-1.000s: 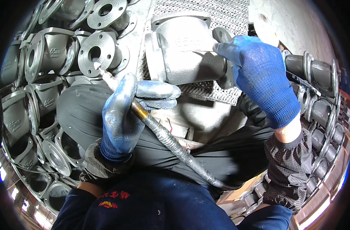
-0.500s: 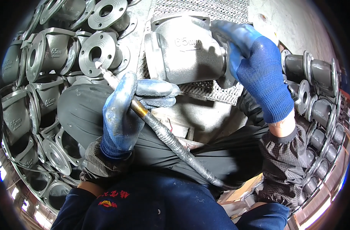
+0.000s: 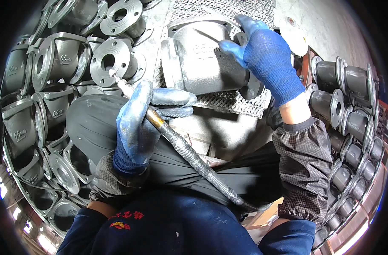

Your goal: The person uses a tool to scrape the edges and inner openings of cast metal valve bodies and flanges, picking up each piece, turning it over to work on different surfaces, and placing it back down.

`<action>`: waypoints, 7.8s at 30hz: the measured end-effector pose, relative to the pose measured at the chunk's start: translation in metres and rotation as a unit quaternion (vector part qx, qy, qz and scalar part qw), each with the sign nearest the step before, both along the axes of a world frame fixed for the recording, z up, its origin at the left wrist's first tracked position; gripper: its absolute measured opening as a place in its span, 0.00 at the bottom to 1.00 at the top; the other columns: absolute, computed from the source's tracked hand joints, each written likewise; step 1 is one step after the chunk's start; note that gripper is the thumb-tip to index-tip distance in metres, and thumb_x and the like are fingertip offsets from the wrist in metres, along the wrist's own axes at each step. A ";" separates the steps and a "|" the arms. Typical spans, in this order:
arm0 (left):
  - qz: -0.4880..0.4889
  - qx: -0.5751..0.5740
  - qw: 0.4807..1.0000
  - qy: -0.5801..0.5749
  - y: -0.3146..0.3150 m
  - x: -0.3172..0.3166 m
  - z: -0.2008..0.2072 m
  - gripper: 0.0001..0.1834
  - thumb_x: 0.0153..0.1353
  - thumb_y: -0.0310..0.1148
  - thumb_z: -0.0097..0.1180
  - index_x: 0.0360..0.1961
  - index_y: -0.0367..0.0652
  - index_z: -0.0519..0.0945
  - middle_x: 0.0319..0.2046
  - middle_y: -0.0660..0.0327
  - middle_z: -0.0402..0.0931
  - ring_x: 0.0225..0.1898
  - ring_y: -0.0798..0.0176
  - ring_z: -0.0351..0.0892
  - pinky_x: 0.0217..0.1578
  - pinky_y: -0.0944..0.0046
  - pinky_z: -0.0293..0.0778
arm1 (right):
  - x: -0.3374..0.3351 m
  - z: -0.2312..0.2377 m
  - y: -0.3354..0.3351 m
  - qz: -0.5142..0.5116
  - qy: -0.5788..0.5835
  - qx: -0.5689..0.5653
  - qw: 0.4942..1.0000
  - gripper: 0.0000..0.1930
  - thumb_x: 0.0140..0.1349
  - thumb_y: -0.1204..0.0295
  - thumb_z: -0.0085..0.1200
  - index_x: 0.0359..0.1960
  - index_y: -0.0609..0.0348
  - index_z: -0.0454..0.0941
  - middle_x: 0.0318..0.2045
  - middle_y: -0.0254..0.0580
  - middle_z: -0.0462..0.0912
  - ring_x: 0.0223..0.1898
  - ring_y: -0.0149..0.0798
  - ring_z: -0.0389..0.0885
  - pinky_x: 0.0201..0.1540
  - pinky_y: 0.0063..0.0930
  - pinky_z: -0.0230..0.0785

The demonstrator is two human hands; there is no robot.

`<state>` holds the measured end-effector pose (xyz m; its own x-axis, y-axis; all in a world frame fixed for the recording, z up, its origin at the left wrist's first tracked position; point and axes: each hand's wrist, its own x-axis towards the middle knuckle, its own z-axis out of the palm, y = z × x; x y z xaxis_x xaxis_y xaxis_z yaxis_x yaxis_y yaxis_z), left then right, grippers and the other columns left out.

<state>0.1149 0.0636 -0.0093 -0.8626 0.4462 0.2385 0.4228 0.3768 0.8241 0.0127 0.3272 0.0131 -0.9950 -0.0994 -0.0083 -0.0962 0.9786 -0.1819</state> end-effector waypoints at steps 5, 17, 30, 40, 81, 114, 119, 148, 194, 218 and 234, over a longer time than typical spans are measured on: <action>0.010 0.013 1.000 -0.018 0.008 0.002 0.001 0.29 0.69 0.41 0.34 0.63 0.32 0.48 0.41 0.35 0.74 0.38 0.45 0.80 0.38 0.55 0.79 | -0.002 -0.001 -0.022 0.064 0.044 0.056 0.995 0.41 0.46 0.37 0.54 0.56 0.52 0.68 0.39 0.52 0.79 0.38 0.48 0.80 0.39 0.39 0.74; 0.048 0.141 0.987 -0.057 0.015 -0.006 0.020 0.14 0.67 0.30 0.39 0.46 0.29 0.67 0.28 0.49 0.79 0.29 0.53 0.81 0.32 0.64 0.77 | 0.076 0.053 -0.022 0.129 -0.179 -0.361 0.906 0.17 0.59 0.71 0.51 0.49 0.65 0.73 0.29 0.43 0.79 0.30 0.35 0.79 0.35 0.29 0.71; 0.209 0.200 0.917 -0.275 0.030 -0.013 0.034 0.31 0.70 0.40 0.31 0.18 0.32 0.78 0.17 0.55 0.77 0.18 0.66 0.76 0.24 0.70 0.73 | 0.087 0.055 -0.049 -0.026 -0.223 -0.485 0.845 0.21 0.57 0.70 0.50 0.52 0.66 0.70 0.31 0.42 0.79 0.20 0.25 0.74 0.23 0.19 0.68; 0.177 0.219 0.949 -0.142 0.026 -0.011 0.038 0.27 0.70 0.36 0.31 0.26 0.29 0.80 0.23 0.52 0.79 0.22 0.64 0.78 0.30 0.67 0.75 | -0.001 0.031 -0.038 0.323 -0.146 -0.137 0.925 0.09 0.59 0.71 0.47 0.28 0.64 0.77 0.25 0.48 0.79 0.28 0.46 0.80 0.31 0.30 0.73; 0.143 0.386 0.814 -0.410 0.049 -0.073 -0.039 0.23 0.66 0.47 0.40 0.51 0.39 0.70 0.45 0.55 0.74 0.45 0.61 0.75 0.48 0.62 0.73 | 0.065 -0.054 0.060 -0.223 -0.081 -0.599 0.765 0.20 0.57 0.65 0.54 0.44 0.70 0.75 0.32 0.40 0.80 0.32 0.30 0.75 0.37 0.20 0.67; 0.080 0.141 0.987 0.011 0.085 -0.045 0.011 0.19 0.57 0.24 0.49 0.51 0.34 0.71 0.47 0.44 0.73 0.50 0.46 0.74 0.51 0.59 0.71 | 0.196 0.054 -0.017 -0.145 -0.304 -0.737 0.586 0.22 0.62 0.70 0.46 0.56 0.70 0.65 0.27 0.44 0.81 0.17 0.23 0.72 0.22 0.15 0.65; 0.105 0.109 0.985 0.079 0.093 -0.038 0.013 0.15 0.62 0.29 0.48 0.49 0.34 0.71 0.40 0.54 0.74 0.40 0.61 0.75 0.42 0.67 0.73 | 0.184 0.052 -0.032 -0.185 -0.267 -0.748 0.579 0.17 0.61 0.69 0.46 0.46 0.72 0.69 0.25 0.43 0.81 0.17 0.24 0.72 0.19 0.17 0.63; 0.144 0.177 0.973 0.038 0.091 -0.041 0.009 0.13 0.66 0.32 0.46 0.47 0.34 0.72 0.38 0.60 0.74 0.36 0.70 0.76 0.38 0.73 0.74 | 0.184 0.052 -0.056 -0.198 -0.264 -0.775 0.539 0.11 0.60 0.69 0.44 0.38 0.66 0.71 0.25 0.44 0.81 0.16 0.24 0.71 0.19 0.16 0.61; 0.008 0.113 0.993 -0.027 0.068 -0.069 0.007 0.27 0.67 0.35 0.41 0.65 0.38 0.55 0.54 0.48 0.68 0.48 0.58 0.74 0.48 0.65 0.71 | 0.110 0.034 -0.050 0.035 0.070 -0.507 0.858 0.16 0.57 0.68 0.56 0.44 0.67 0.76 0.33 0.53 0.80 0.36 0.39 0.81 0.36 0.28 0.73; 0.017 0.065 0.997 0.036 0.076 -0.061 0.018 0.24 0.66 0.36 0.37 0.58 0.30 0.64 0.59 0.44 0.63 0.60 0.51 0.65 0.59 0.61 0.61 | 0.070 0.046 0.021 0.198 0.085 -0.050 0.975 0.16 0.55 0.75 0.50 0.45 0.49 0.78 0.25 0.42 0.78 0.25 0.43 0.78 0.28 0.33 0.72; -0.007 -0.027 0.965 0.262 0.067 -0.067 0.000 0.25 0.56 0.20 0.50 0.56 0.39 0.62 0.57 0.38 0.63 0.54 0.42 0.71 0.49 0.55 0.72 | 0.079 0.060 -0.008 0.188 0.134 0.108 0.967 0.08 0.51 0.69 0.52 0.30 0.55 0.82 0.21 0.41 0.80 0.27 0.37 0.81 0.23 0.34 0.74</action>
